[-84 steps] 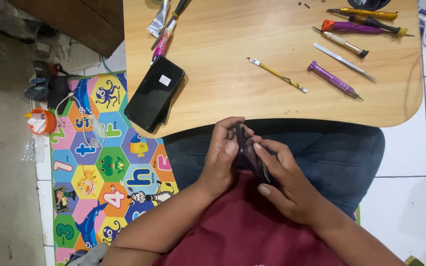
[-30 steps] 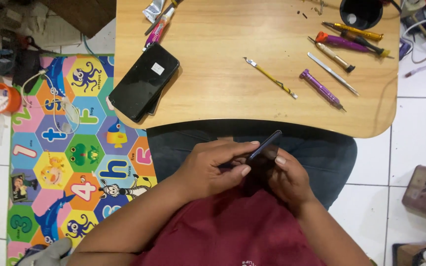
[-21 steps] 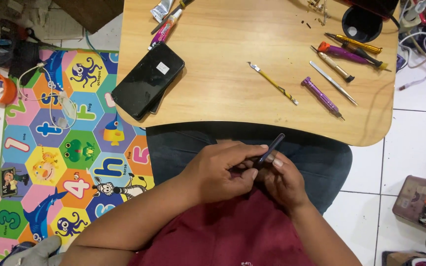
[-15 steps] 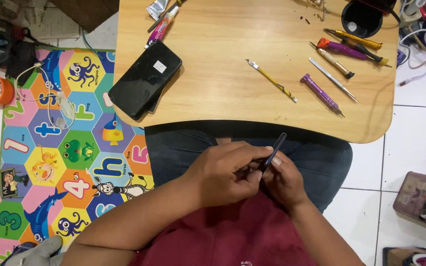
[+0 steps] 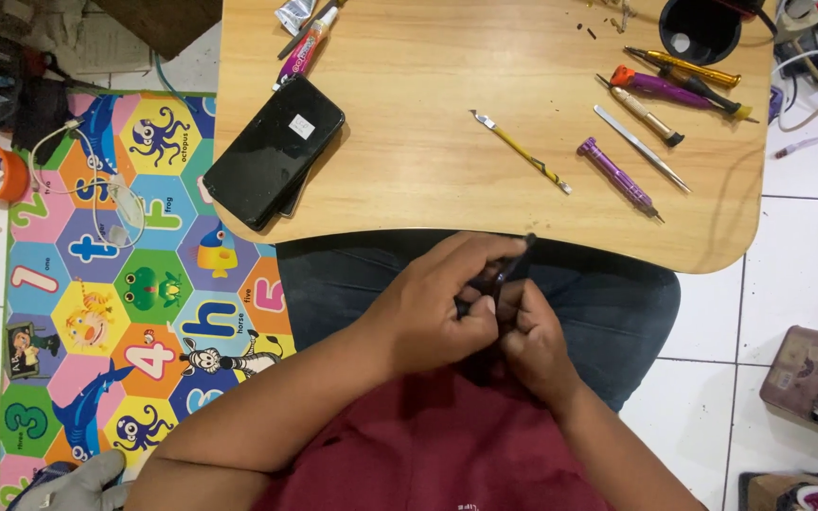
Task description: Disassembling a smartphone to remove the battery using prying tools and screwdrivers
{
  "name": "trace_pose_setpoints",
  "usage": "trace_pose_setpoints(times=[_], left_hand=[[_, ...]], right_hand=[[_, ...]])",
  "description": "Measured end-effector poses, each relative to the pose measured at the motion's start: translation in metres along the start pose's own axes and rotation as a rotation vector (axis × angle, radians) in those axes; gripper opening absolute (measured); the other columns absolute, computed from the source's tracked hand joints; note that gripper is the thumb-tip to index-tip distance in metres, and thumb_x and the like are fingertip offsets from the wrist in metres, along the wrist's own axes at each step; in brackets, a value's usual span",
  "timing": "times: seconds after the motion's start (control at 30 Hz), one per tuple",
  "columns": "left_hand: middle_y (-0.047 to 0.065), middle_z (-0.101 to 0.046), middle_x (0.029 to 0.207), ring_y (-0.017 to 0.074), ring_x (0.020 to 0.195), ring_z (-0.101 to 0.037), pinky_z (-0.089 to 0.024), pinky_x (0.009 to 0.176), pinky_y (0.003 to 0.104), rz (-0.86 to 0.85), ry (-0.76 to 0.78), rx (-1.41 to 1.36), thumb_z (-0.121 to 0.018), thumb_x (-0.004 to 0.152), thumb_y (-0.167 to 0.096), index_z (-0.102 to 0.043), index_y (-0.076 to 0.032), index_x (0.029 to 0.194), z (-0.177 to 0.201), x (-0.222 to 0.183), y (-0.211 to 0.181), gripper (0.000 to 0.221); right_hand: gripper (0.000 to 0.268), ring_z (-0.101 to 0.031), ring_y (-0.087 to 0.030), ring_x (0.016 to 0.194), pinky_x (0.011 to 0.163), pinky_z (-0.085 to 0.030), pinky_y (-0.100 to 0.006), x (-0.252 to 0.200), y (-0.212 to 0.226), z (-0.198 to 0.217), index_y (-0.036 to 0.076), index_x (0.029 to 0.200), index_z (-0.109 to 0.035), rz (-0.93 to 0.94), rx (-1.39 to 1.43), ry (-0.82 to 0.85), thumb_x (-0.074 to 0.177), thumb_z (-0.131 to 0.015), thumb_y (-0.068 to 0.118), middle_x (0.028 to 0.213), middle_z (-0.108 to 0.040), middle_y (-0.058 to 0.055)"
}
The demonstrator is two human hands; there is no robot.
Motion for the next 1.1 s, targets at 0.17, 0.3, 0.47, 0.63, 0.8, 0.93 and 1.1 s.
trace_pose_setpoints(times=[0.17,0.3,0.47,0.63,0.8,0.93,1.1], left_hand=[[0.025,-0.063,0.138,0.0452,0.129,-0.061,-0.057,0.100,0.052,0.022,0.045,-0.009,-0.054,0.081,-0.008,-0.059,-0.011,0.142,-0.002,0.003,0.009,0.061],[0.023,-0.065,0.137,0.0442,0.129,-0.061,-0.055,0.104,0.050,0.058,0.043,0.031,-0.054,0.079,-0.009,-0.063,-0.013,0.138,0.000,0.003,0.012,0.060],[0.025,-0.057,0.147,0.0462,0.136,-0.054,-0.053,0.106,0.050,0.122,0.076,0.013,-0.054,0.078,-0.011,-0.064,-0.018,0.137,0.003,0.005,0.016,0.061],[0.030,-0.053,0.150,0.0493,0.139,-0.051,-0.050,0.108,0.054,0.136,0.138,0.017,-0.050,0.077,-0.007,-0.063,-0.014,0.135,0.002,0.003,0.016,0.060],[0.034,-0.051,0.150,0.0524,0.140,-0.048,-0.046,0.111,0.057,0.149,0.161,0.026,-0.049,0.076,-0.005,-0.063,-0.011,0.135,0.000,0.000,0.013,0.061],[0.035,-0.051,0.149,0.0530,0.140,-0.047,-0.044,0.112,0.058,0.115,0.145,0.000,-0.048,0.077,-0.004,-0.061,-0.009,0.137,0.000,-0.001,0.013,0.062],[0.034,-0.052,0.147,0.0514,0.140,-0.048,-0.043,0.114,0.057,0.079,0.129,-0.005,-0.049,0.076,-0.002,-0.059,-0.008,0.140,-0.001,-0.002,0.017,0.064]], right_hand=[[0.101,-0.056,-0.018,0.086,0.076,-0.052,-0.032,0.006,0.016,-0.012,-0.003,0.141,-0.041,0.071,-0.027,-0.014,0.066,-0.097,0.034,0.094,-0.054,-0.009],[0.110,-0.062,-0.027,0.113,0.097,-0.055,-0.045,0.001,0.024,-0.015,-0.005,0.156,-0.029,0.048,-0.156,-0.041,0.070,-0.092,0.024,0.120,-0.061,-0.018],[0.105,-0.063,-0.026,0.114,0.098,-0.056,-0.044,0.003,0.035,-0.020,-0.004,0.154,-0.033,0.012,-0.129,-0.036,0.069,-0.091,0.020,0.123,-0.063,-0.018],[0.102,-0.064,-0.022,0.101,0.089,-0.058,-0.041,-0.002,0.020,-0.014,-0.003,0.150,-0.040,-0.018,-0.090,-0.026,0.066,-0.094,0.022,0.111,-0.065,-0.014],[0.104,-0.065,-0.021,0.098,0.088,-0.059,-0.040,-0.014,-0.006,-0.002,-0.002,0.146,-0.044,-0.066,-0.023,-0.016,0.060,-0.098,0.021,0.107,-0.066,-0.013],[0.098,-0.062,-0.017,0.090,0.081,-0.059,-0.036,-0.002,0.019,-0.013,-0.001,0.144,-0.046,-0.054,-0.014,0.005,0.063,-0.096,0.021,0.098,-0.063,-0.010],[0.095,-0.064,-0.017,0.088,0.078,-0.058,-0.034,-0.004,0.011,-0.011,-0.002,0.142,-0.048,-0.058,0.045,0.015,0.062,-0.096,0.018,0.094,-0.063,-0.008]])
Point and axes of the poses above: each hand's wrist, its own x-axis towards the middle knuckle, its own z-axis out of the back of the hand, y = z × x, the point moved 4 cm from there along x, towards the middle knuckle
